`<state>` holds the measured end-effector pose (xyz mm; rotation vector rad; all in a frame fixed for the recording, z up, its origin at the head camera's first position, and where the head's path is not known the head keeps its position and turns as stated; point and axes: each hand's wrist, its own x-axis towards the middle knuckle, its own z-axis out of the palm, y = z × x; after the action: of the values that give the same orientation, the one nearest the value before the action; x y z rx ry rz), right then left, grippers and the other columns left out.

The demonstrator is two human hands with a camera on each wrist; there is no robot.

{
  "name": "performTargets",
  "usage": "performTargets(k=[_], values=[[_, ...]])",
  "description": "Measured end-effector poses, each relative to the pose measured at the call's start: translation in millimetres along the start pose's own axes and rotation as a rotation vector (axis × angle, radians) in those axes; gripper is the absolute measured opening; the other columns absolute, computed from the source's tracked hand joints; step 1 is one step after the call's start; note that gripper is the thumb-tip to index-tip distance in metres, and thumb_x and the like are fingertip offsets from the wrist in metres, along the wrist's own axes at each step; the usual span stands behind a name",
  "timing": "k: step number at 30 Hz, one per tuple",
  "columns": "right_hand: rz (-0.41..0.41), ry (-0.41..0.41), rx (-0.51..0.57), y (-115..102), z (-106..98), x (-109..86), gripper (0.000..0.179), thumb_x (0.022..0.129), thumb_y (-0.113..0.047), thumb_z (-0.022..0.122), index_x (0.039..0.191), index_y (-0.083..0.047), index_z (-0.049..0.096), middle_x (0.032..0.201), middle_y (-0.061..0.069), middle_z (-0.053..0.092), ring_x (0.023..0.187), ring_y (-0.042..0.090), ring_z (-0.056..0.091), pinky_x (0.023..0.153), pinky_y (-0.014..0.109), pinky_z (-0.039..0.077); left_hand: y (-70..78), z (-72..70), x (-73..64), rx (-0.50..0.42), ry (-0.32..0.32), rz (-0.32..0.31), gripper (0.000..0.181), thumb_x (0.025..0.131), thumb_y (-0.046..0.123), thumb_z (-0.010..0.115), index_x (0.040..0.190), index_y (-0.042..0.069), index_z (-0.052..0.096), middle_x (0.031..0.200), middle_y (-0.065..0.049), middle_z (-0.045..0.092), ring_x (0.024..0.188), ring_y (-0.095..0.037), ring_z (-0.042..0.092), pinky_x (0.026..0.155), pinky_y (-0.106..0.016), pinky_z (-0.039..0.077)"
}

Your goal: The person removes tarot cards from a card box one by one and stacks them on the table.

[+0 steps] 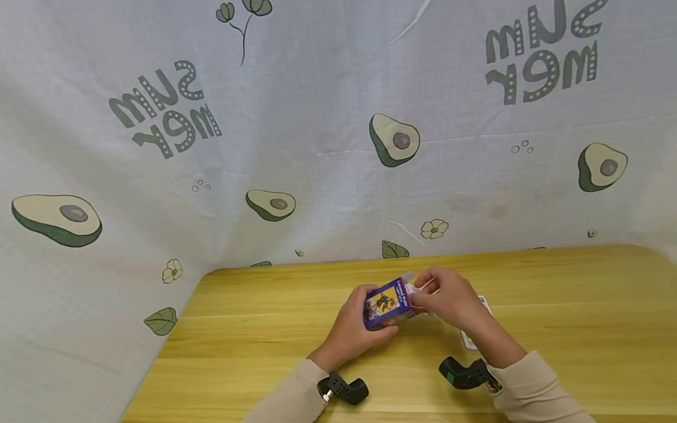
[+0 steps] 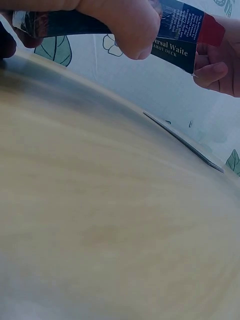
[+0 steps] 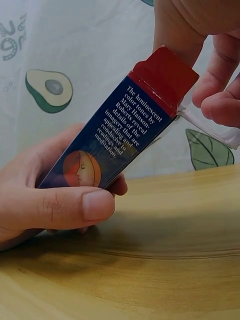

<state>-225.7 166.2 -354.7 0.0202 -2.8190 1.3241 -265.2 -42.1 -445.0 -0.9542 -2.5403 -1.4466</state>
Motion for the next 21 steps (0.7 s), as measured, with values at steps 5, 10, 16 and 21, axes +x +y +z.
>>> performTargets(k=[5,10,16,21], values=[[0.009,-0.005,-0.001,0.0,2.0,0.6,0.03,0.083,-0.019,0.073,0.102,0.0,0.059,0.084,0.009,0.062,0.072,0.021,0.054,0.058,0.031,0.044,0.7,0.0,0.0,-0.003,-0.001,0.006,0.073,0.078,0.041,0.078,0.135,0.017,0.039,0.118,0.003,0.05,0.1,-0.01,0.052,0.087,-0.026,0.047],[0.015,-0.015,-0.011,0.0,2.4,1.1,0.032,0.083,-0.019,0.073,0.102,0.001,0.058,0.083,0.009,0.062,0.07,0.02,0.055,0.057,0.031,0.045,1.6,0.0,-0.5,0.003,-0.004,0.004,0.073,0.078,0.04,0.078,0.136,0.016,0.039,0.119,0.002,0.05,0.1,-0.01,0.052,0.087,-0.026,0.047],[0.029,-0.033,-0.027,1.0,0.4,0.4,0.033,0.085,-0.022,0.073,0.103,0.002,0.059,0.087,0.01,0.066,0.071,0.019,0.058,0.06,0.032,0.048,0.5,0.3,-0.5,0.007,-0.007,-0.002,0.074,0.078,0.041,0.078,0.136,0.018,0.038,0.12,0.003,0.049,0.102,-0.01,0.052,0.089,-0.026,0.047],[0.025,-0.039,-0.014,2.1,-0.6,-0.1,0.029,0.085,-0.021,0.072,0.099,0.002,0.063,0.084,0.007,0.068,0.067,0.017,0.06,0.058,0.031,0.047,0.6,0.1,-1.1,-0.001,-0.008,0.002,0.074,0.079,0.042,0.078,0.136,0.018,0.038,0.12,0.003,0.049,0.102,-0.01,0.052,0.09,-0.026,0.047]])
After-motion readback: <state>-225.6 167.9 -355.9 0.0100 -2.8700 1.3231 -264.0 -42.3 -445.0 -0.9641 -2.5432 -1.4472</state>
